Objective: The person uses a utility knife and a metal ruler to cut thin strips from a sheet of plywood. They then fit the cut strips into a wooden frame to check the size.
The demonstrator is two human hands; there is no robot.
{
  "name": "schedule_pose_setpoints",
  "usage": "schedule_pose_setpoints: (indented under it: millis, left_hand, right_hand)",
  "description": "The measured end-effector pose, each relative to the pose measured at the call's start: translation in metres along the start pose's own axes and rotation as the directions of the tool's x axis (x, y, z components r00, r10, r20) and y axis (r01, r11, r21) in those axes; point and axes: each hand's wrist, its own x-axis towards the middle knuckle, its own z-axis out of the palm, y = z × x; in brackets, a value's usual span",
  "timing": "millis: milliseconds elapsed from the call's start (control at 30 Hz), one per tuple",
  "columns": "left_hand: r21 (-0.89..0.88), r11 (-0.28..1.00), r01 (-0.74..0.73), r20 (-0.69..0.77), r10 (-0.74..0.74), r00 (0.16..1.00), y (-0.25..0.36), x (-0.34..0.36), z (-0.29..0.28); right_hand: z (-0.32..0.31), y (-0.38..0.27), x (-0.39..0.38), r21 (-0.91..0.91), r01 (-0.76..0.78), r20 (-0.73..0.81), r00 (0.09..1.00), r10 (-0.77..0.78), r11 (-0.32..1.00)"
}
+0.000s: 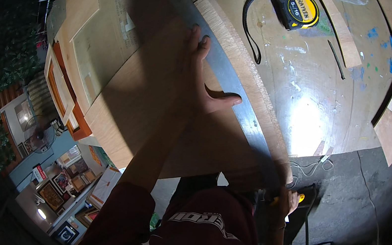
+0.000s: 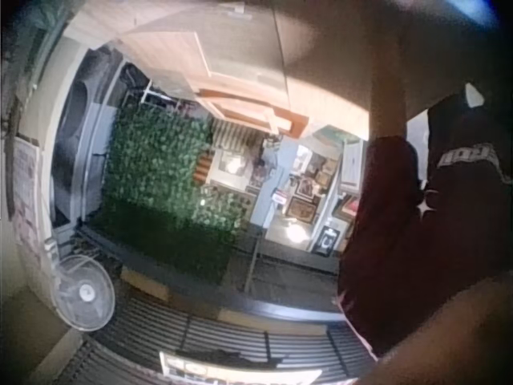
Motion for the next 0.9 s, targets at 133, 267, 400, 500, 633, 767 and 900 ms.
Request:
schedule_pose_setpoints:
  millis: [133, 267, 400, 500, 633, 767, 900]
  left_hand:
    - [-0.147, 0.989, 0.026, -0.043, -0.033, 0.999, -0.006, -0.008, 0.012]
    - [-0.071, 0.997, -0.037, -0.011, 0.036, 0.999, -0.011, -0.006, 0.007]
    - [-0.031, 0.999, -0.009, 0.012, 0.009, 1.0, -0.002, -0.001, 0.002]
    - [0.02, 0.999, -0.047, 0.012, 0.046, 0.999, -0.002, 0.001, 0.001]
    - [0.022, 0.998, -0.053, 0.004, 0.052, 0.999, -0.002, 0.002, 0.001]
    - [0.088, 0.994, -0.059, 0.034, 0.056, 0.998, 0.001, 0.004, -0.002]
    - [0.112, 0.992, -0.064, 0.024, 0.061, 0.998, 0.003, 0.004, -0.003]
  right_hand:
    - [-0.002, 0.0, 0.001, -0.007, -0.002, -0.001, 1.0, 0.002, 1.0]
    - [0.006, 0.007, -0.015, -0.027, -0.082, 0.087, 0.993, 0.084, 0.996]
    - [-0.001, -0.002, -0.003, 0.005, -0.079, 0.089, 0.993, 0.078, 0.997]
    - [-0.004, -0.008, 0.006, 0.039, -0.056, 0.022, 0.998, 0.055, 0.998]
    - [-0.006, -0.009, 0.01, 0.016, -0.037, 0.026, 0.999, 0.037, 0.999]
    - [-0.009, -0.015, 0.013, 0.008, -0.046, 0.008, 0.999, 0.046, 0.999]
    - [-0.008, -0.013, 0.012, 0.039, -0.041, -0.008, 0.999, 0.041, 0.998]
